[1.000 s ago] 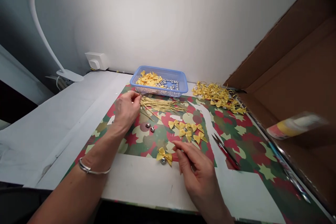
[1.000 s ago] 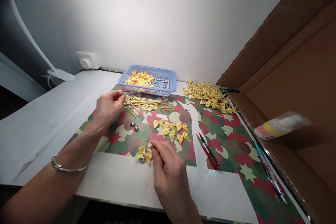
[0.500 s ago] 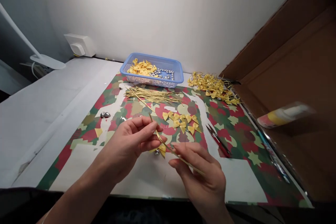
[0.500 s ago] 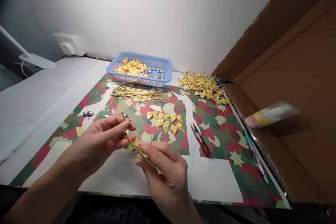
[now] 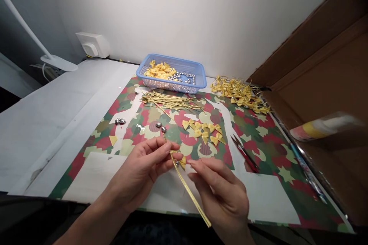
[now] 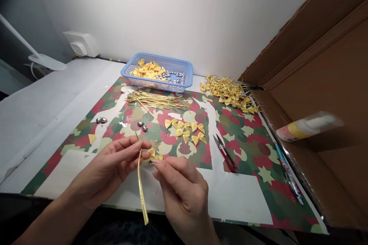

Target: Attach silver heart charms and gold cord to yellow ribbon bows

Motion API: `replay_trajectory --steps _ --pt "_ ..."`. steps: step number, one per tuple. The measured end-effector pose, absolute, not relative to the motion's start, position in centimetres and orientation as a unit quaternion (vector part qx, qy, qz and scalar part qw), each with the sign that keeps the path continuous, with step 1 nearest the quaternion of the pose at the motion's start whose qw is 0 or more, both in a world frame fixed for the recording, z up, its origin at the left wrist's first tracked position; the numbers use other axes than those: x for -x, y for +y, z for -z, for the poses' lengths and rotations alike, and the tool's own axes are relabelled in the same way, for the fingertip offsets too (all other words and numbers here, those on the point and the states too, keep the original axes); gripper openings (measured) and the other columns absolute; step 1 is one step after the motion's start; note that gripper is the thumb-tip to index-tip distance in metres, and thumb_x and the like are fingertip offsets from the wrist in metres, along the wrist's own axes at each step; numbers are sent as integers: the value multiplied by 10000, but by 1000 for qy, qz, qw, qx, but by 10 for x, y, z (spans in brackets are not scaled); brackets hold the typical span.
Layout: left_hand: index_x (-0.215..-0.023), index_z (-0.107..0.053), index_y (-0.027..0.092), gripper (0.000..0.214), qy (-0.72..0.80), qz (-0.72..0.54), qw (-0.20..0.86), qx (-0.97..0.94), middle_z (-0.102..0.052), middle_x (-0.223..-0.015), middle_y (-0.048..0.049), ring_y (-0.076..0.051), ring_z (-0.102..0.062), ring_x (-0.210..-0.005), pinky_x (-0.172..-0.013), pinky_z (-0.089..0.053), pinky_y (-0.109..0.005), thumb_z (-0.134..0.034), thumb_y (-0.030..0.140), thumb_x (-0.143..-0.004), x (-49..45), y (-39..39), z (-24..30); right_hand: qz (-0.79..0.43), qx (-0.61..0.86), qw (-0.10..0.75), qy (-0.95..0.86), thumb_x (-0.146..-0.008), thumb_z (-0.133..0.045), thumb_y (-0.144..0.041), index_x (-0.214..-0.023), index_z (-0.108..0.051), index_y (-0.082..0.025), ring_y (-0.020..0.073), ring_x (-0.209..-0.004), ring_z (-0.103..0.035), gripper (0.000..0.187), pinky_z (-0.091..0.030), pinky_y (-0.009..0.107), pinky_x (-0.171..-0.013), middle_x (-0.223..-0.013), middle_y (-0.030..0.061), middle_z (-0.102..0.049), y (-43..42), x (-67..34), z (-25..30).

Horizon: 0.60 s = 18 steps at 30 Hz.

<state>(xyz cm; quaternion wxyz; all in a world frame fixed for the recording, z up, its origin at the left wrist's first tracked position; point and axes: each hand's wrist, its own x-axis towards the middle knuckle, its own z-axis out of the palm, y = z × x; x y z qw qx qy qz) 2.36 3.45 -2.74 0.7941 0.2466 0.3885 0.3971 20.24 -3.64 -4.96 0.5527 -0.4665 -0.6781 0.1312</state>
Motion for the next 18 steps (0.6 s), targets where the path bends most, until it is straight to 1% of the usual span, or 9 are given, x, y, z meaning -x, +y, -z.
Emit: replay_trajectory --steps 2,4,7,9,11,13,16,18 --pt "-794 -814 138 265 387 -391 800 -241 -783 -895 -46 -126 -768 -752 -678 -643 -139 -997 321 -736 -26 32 28 -154 436 554 -692 -938 -679 10 -1345 -728 -325 156 -818 -725 530 -635 295 -773 -999 16 -767 -38 -201 49" --pt "-786 -808 135 254 384 -384 805 -239 -793 -901 -59 -121 -762 -728 -652 -635 -134 -984 316 -757 -29 29 29 -169 395 568 -702 -971 -639 -15 -1331 -731 -282 164 -774 -700 457 -627 326 -757 -933 25 -771 -40 -198 48" --pt "-809 -814 132 217 378 -383 807 -243 -806 -908 -78 -126 -754 -741 -625 -623 -131 -944 306 -813 -32 26 31 -152 365 593 -701 -983 -622 -45 -1204 -766 -235 180 -737 -663 325 -600 354 -703 -880 39 -766 -39 -194 48" --pt "-835 -826 135 184 379 -389 803 -246 -805 -904 -75 -140 -759 -768 -589 -614 -126 -937 281 -819 -33 25 31 -137 366 599 -699 -996 -617 -68 -1154 -765 -234 180 -726 -659 272 -587 369 -712 -870 36 -756 -38 -192 47" --pt "-845 -837 133 184 385 -403 799 -227 -812 -920 -81 -157 -773 -780 -555 -609 -124 -963 250 -779 -33 24 30 -131 365 602 -698 -1039 -577 -112 -1141 -755 -233 179 -728 -660 238 -579 374 -725 -863 37 -741 -37 -191 44" --pt "-837 -845 139 224 391 -421 796 -191 -830 -970 -90 -157 -785 -786 -554 -610 -108 -1006 228 -709 -34 24 29 -135 369 610 -688 -1084 -536 -175 -1119 -750 -227 174 -720 -635 223 -566 360 -702 -838 39 -702 -37 -191 40" --pt "-800 -855 176 298 395 -442 790 -156 -844 -954 -56 -105 -770 -747 -579 -594 -54 -1062 249 -598 -34 23 26 -182 378 623 -660 -1097 -564 -288 -1047 -755 -245 157 -673 -571 202 -532 318 -632 -781 19 -620 -38 -190 36" --pt "-770 -857 195 306 393 -450 786 -157 -843 -916 -29 -71 -739 -694 -592 -583 -35 -1074 269 -567 -34 22 25 -237 372 632 -637 -1076 -617 -350 -1001 -757 -275 148 -639 -548 176 -520 298 -610 -734 -6 -579 -39 -189 35"
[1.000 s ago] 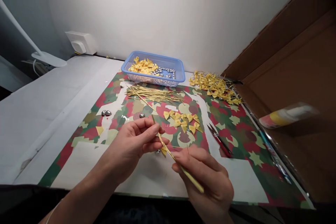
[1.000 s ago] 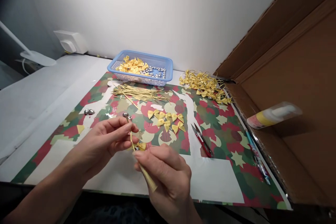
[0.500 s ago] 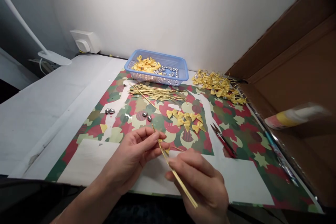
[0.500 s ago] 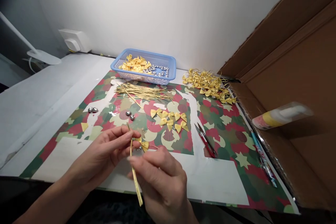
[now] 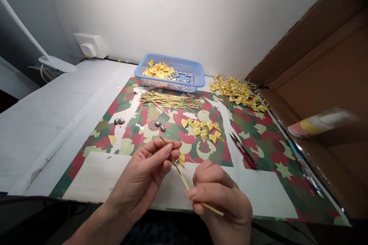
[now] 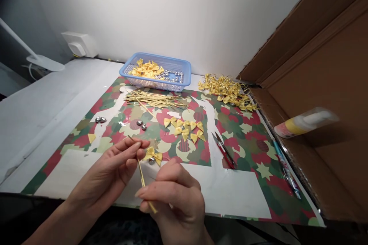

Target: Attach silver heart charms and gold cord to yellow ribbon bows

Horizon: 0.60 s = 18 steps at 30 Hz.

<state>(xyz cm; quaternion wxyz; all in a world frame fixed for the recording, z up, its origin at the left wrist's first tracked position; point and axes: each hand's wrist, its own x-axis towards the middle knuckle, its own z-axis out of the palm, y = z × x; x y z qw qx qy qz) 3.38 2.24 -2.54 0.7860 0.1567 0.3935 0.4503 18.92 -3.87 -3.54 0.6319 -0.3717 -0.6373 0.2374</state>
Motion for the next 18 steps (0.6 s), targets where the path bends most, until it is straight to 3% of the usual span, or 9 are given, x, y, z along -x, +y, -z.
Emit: replay_trajectory --steps 5,9,12,18 --pt "-852 -897 244 66 419 -483 677 -365 -824 -761 -22 -114 -726 -624 -620 -633 -136 -936 237 -800 -32 16 31 -345 398 605 -597 -1061 -640 -418 -877 -742 -258 141 -665 -579 263 -491 254 -606 -730 -8 -600 -40 -190 34" --pt "-983 -889 293 297 373 -543 426 -620 -845 -917 -8 -164 -782 -748 -692 -663 -215 -783 34 -885 -25 13 42 -403 464 530 -584 -1092 -557 -385 -799 -660 -213 143 -687 -545 354 -435 265 -622 -757 4 -595 -43 -193 26" --pt "-1173 -821 222 424 291 -557 278 -726 -836 -1000 -31 -155 -799 -850 -775 -656 -203 -702 -76 -897 -18 14 50 -440 493 496 -564 -1089 -534 -324 -778 -625 -211 135 -665 -487 343 -383 274 -615 -751 -9 -558 -45 -195 22" --pt "-1132 -757 134 423 272 -544 210 -765 -780 -1141 -75 -146 -777 -980 -933 -627 -205 -664 -174 -858 -9 10 53 -452 489 512 -542 -1055 -563 -294 -734 -614 -215 135 -672 -458 334 -348 283 -632 -724 -25 -535 -43 -196 28"
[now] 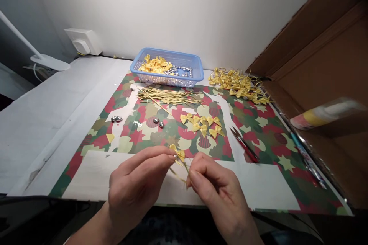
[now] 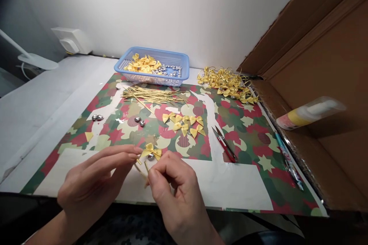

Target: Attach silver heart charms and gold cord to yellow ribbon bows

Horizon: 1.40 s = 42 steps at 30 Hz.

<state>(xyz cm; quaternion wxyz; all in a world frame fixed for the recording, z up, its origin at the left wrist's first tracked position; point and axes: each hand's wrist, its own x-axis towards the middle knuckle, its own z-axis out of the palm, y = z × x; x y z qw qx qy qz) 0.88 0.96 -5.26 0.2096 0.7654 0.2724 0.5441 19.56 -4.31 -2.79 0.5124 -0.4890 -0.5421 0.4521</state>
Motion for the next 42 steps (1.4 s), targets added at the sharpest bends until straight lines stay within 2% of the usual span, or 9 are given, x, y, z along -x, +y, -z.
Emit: replay_trajectory --steps 3,10,15,21,25,28,33,36,42 --pt "-1113 -749 126 402 259 -522 199 -788 -748 -1152 -86 -133 -762 -977 -927 -616 -180 -624 -172 -875 -6 9 49 -462 488 506 -541 -1050 -551 -306 -726 -607 -212 132 -674 -465 342 -322 292 -621 -716 -26 -543 -42 -196 28" --pt "-1125 -735 119 253 219 -468 168 -839 -742 -1154 -121 -185 -751 -1061 -1005 -610 -262 -584 -42 -1001 5 16 47 -501 485 463 -547 -1014 -545 -279 -714 -591 -206 129 -679 -484 312 -343 277 -615 -728 -24 -541 -39 -198 22" --pt "-1061 -729 124 213 185 -450 150 -861 -788 -1011 -110 -195 -769 -948 -898 -648 -301 -520 103 -1099 6 23 37 -505 491 444 -554 -981 -541 -244 -685 -550 -203 123 -674 -497 299 -345 277 -636 -704 -29 -544 -37 -198 21" --pt "-1211 -743 164 255 165 -440 150 -870 -804 -947 -85 -210 -772 -908 -795 -664 -325 -506 153 -1118 5 28 28 -544 483 431 -535 -942 -548 -218 -660 -513 -204 125 -665 -471 285 -381 253 -619 -699 -26 -515 -36 -198 20" --pt "-1155 -747 137 252 150 -444 135 -873 -788 -931 -100 -205 -758 -878 -767 -660 -317 -499 127 -1113 2 31 29 -548 480 427 -536 -959 -561 -250 -653 -509 -202 121 -655 -482 314 -400 242 -608 -689 -24 -517 -35 -198 20" --pt "-1110 -728 137 243 160 -444 127 -872 -765 -929 -99 -195 -744 -849 -786 -656 -330 -487 104 -1107 1 31 31 -494 497 441 -561 -1023 -552 -303 -731 -637 -202 130 -691 -550 321 -444 239 -633 -728 -9 -584 -37 -201 21" --pt "-1092 -712 118 192 228 -454 144 -849 -716 -956 -84 -157 -714 -827 -737 -616 -235 -602 -11 -1002 -4 26 35 -293 557 480 -612 -1036 -633 -265 -1157 -748 -265 118 -738 -622 166 -510 219 -633 -926 1 -662 -43 -208 28" --pt "-1110 -703 136 218 245 -451 158 -844 -723 -950 -71 -149 -717 -819 -717 -600 -213 -616 -19 -984 -9 23 38 -196 549 474 -660 -974 -686 -152 -1179 -726 -248 110 -676 -596 231 -522 220 -609 -907 -4 -650 -45 -203 30" --pt "-1099 -701 188 258 274 -444 130 -843 -755 -927 -56 -163 -721 -775 -709 -602 -250 -611 -15 -967 -15 17 35 -91 537 479 -688 -966 -598 0 -1075 -692 -181 156 -754 -679 232 -576 259 -672 -888 52 -648 -43 -190 34"
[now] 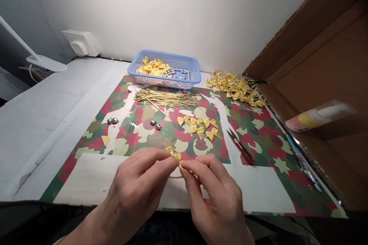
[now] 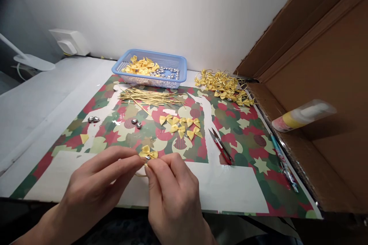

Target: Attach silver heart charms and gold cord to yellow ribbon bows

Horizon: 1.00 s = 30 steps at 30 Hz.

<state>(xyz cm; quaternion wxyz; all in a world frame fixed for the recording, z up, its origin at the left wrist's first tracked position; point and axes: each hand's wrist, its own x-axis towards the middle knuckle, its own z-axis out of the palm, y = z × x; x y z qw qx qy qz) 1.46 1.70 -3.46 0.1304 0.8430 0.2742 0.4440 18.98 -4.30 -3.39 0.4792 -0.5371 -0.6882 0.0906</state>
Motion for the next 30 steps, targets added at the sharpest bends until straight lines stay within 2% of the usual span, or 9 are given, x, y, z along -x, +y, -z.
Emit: replay_trajectory --steps 2,6,11,14,19,23,27,30 --pt "-1090 -700 178 264 276 -446 159 -837 -747 -935 -57 -158 -715 -779 -702 -597 -237 -614 -30 -953 -16 15 32 -82 533 476 -694 -962 -588 20 -1067 -677 -183 155 -753 -679 245 -573 260 -682 -882 49 -638 -43 -191 33" --pt "-1071 -704 191 244 286 -420 317 -801 -728 -924 -32 -126 -706 -742 -658 -579 -194 -608 -12 -976 -17 14 28 -148 528 448 -706 -989 -542 2 -1044 -644 -196 139 -755 -639 229 -546 249 -674 -896 37 -598 -43 -196 30" --pt "-1011 -734 230 194 311 -369 431 -763 -729 -862 5 -134 -699 -757 -669 -553 -221 -605 85 -1024 -16 14 25 -166 540 423 -709 -1020 -467 -58 -972 -625 -192 158 -731 -566 212 -487 273 -626 -869 36 -558 -42 -200 29" --pt "-959 -719 232 177 322 -353 442 -760 -719 -819 25 -124 -673 -724 -655 -528 -223 -603 124 -1037 -16 15 27 -154 548 374 -732 -1004 -428 -35 -956 -618 -183 172 -736 -573 245 -484 280 -620 -877 50 -569 -40 -201 25" --pt "-1129 -693 277 224 336 -346 436 -760 -774 -915 53 -121 -719 -780 -719 -555 -217 -644 94 -1009 -14 15 33 -108 552 319 -763 -981 -385 -15 -925 -598 -178 172 -667 -549 274 -456 284 -576 -864 61 -573 -37 -205 17" --pt "-1048 -708 257 179 331 -336 431 -769 -757 -892 31 -143 -696 -768 -696 -536 -253 -621 102 -1028 -13 15 34 -98 549 300 -774 -979 -386 -23 -931 -601 -180 179 -663 -546 271 -452 292 -576 -858 64 -572 -38 -206 16" --pt "-968 -714 232 198 325 -335 440 -767 -716 -837 8 -156 -659 -741 -666 -518 -268 -575 122 -1056 -14 16 31 -131 548 309 -766 -1001 -393 -41 -936 -603 -187 177 -687 -554 264 -459 289 -586 -891 66 -574 -40 -205 20" --pt "-910 -715 232 193 335 -335 461 -750 -702 -789 11 -154 -649 -708 -638 -517 -255 -595 177 -1052 -15 17 29 -177 544 379 -728 -1051 -396 -86 -1051 -632 -199 166 -757 -597 262 -502 275 -654 -943 54 -595 -41 -207 26"
